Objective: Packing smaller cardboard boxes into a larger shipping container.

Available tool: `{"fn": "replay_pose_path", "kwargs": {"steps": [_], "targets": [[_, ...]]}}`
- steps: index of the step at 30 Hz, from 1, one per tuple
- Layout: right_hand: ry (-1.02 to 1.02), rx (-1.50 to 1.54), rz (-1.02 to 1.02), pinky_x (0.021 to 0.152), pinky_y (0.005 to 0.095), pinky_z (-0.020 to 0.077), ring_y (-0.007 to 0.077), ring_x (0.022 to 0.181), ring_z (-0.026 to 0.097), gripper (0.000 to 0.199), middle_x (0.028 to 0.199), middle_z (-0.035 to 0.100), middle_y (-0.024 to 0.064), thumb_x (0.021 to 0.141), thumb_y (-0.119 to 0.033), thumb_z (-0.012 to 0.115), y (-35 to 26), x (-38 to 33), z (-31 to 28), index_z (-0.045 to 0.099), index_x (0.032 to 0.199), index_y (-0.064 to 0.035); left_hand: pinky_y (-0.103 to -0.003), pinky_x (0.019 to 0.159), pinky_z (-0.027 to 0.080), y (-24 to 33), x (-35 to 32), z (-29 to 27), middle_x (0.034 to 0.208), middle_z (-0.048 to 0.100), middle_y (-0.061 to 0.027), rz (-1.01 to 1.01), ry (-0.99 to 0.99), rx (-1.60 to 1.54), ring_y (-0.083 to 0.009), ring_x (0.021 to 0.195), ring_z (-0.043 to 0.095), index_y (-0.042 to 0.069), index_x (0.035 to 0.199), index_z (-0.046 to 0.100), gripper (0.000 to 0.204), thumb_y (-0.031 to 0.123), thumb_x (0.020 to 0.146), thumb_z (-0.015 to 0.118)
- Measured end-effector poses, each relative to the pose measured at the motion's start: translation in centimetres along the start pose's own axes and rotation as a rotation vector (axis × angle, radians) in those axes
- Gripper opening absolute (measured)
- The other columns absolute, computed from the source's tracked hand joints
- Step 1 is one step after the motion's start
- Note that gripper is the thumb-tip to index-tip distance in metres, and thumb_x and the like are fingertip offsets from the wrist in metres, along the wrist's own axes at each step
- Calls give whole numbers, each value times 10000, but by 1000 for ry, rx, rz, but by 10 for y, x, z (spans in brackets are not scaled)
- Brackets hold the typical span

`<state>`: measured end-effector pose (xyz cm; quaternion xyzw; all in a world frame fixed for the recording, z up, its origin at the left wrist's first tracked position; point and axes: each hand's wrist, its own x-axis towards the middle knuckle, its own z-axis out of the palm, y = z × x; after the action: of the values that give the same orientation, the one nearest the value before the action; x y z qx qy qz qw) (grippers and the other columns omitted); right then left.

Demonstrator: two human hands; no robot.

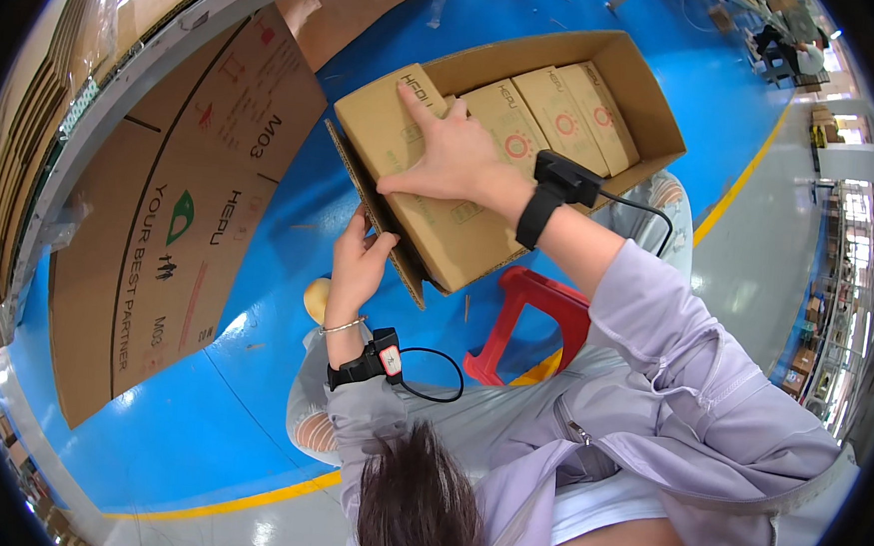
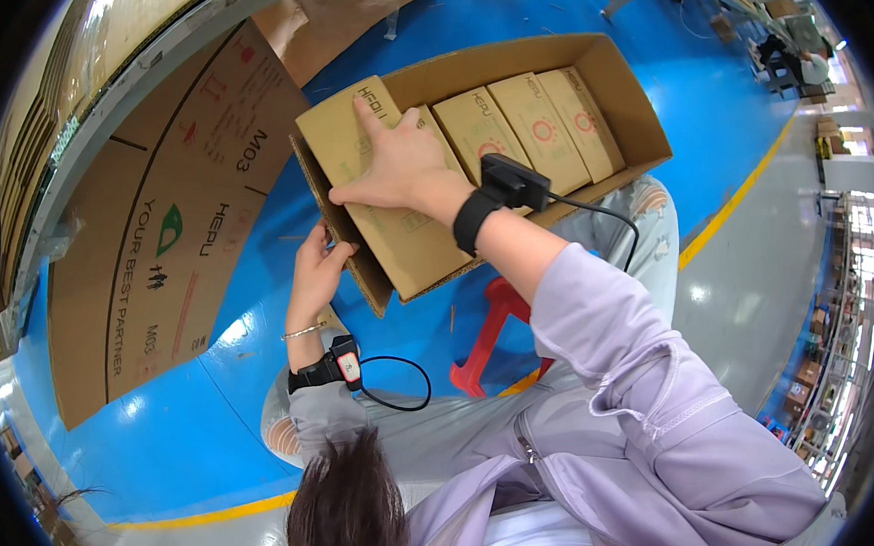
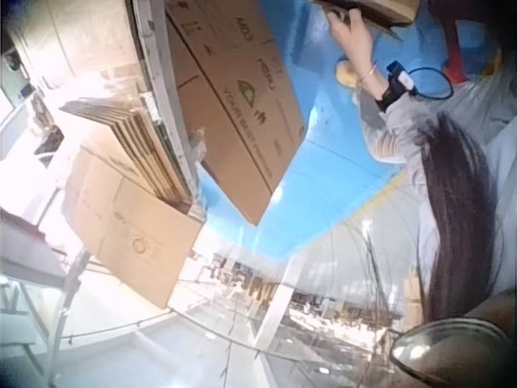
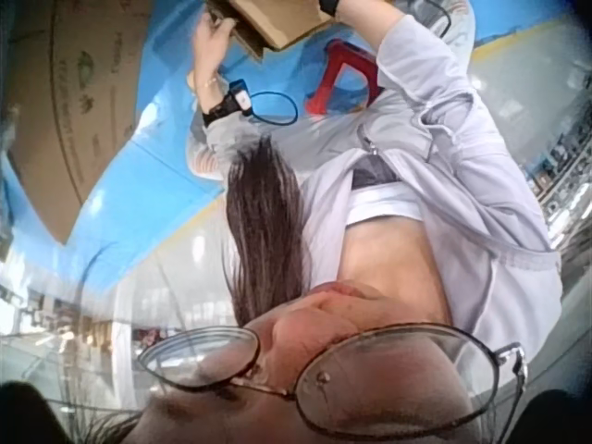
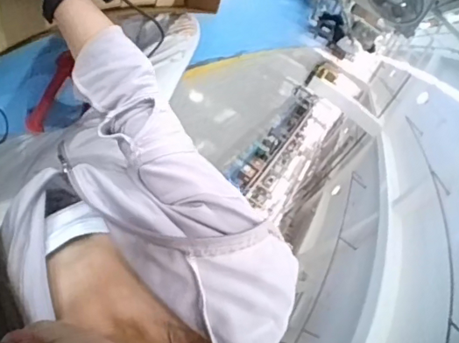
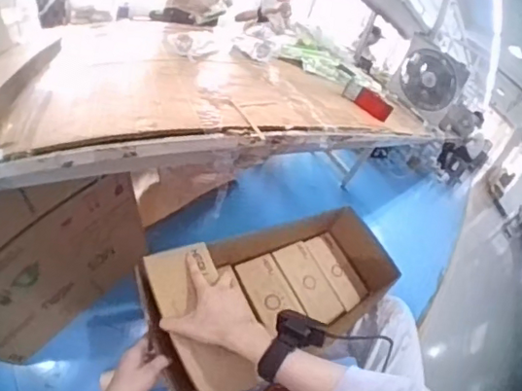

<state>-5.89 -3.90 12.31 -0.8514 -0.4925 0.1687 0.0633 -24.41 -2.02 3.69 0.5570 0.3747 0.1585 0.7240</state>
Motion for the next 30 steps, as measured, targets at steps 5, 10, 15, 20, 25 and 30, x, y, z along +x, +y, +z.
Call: {"fn": "replay_pose_path", "kwargs": {"steps": [5, 10, 15, 20, 25, 30], "targets": [[-110, 176, 20, 956, 405, 449, 462, 1100, 527, 1171, 1236, 412, 368, 548, -595, 759, 26, 6, -11, 209, 1504, -198, -266, 774, 494, 0, -1, -4, 1159, 588, -117, 6, -17, 21, -139, 945, 593, -36, 1378, 370, 562, -12, 844, 540], [-103, 487, -6, 986, 395, 413, 422, 1107, 506, 1188, 1183, 447, 298, 540, -633, 727, 63, 13, -2, 197, 1510, -200, -297, 874, 491, 2, -3, -4, 1213, 577, -144, -11, -41, 16, -173, 1034, 592, -34, 1412, 324, 617, -27, 837, 547], [-89, 410, 85, 970, 394, 413, 405, 1107, 493, 1139, 1174, 446, 263, 570, -576, 742, 62, 1, 2, 204, 1509, -222, -281, 837, 494, -6, 0, -6, 1216, 573, -130, -43, -54, -39, -147, 989, 591, -38, 1401, 342, 592, -23, 845, 545], [56, 273, 153, 876, 421, 463, 376, 1039, 506, 1113, 1102, 454, 235, 556, -553, 765, 17, -19, 13, 253, 1493, -238, -257, 801, 496, -7, 0, -10, 1206, 574, -128, -27, -67, -17, -130, 961, 589, -45, 1390, 355, 573, -28, 847, 538], [158, 200, 152, 813, 434, 492, 377, 1029, 513, 1114, 1094, 450, 240, 528, -572, 775, -4, -26, 16, 295, 1473, -229, -267, 759, 516, -4, 5, 2, 1163, 574, -113, -26, -27, -58, -141, 947, 608, -67, 1350, 375, 511, -20, 858, 504], [129, 212, 107, 841, 426, 492, 381, 1040, 523, 1141, 1096, 471, 237, 528, -570, 786, 12, -17, 15, 277, 1483, -208, -274, 767, 514, -12, 0, -10, 1164, 572, -106, -34, -7, -71, -144, 954, 603, -52, 1331, 407, 491, -1, 859, 527]]}}
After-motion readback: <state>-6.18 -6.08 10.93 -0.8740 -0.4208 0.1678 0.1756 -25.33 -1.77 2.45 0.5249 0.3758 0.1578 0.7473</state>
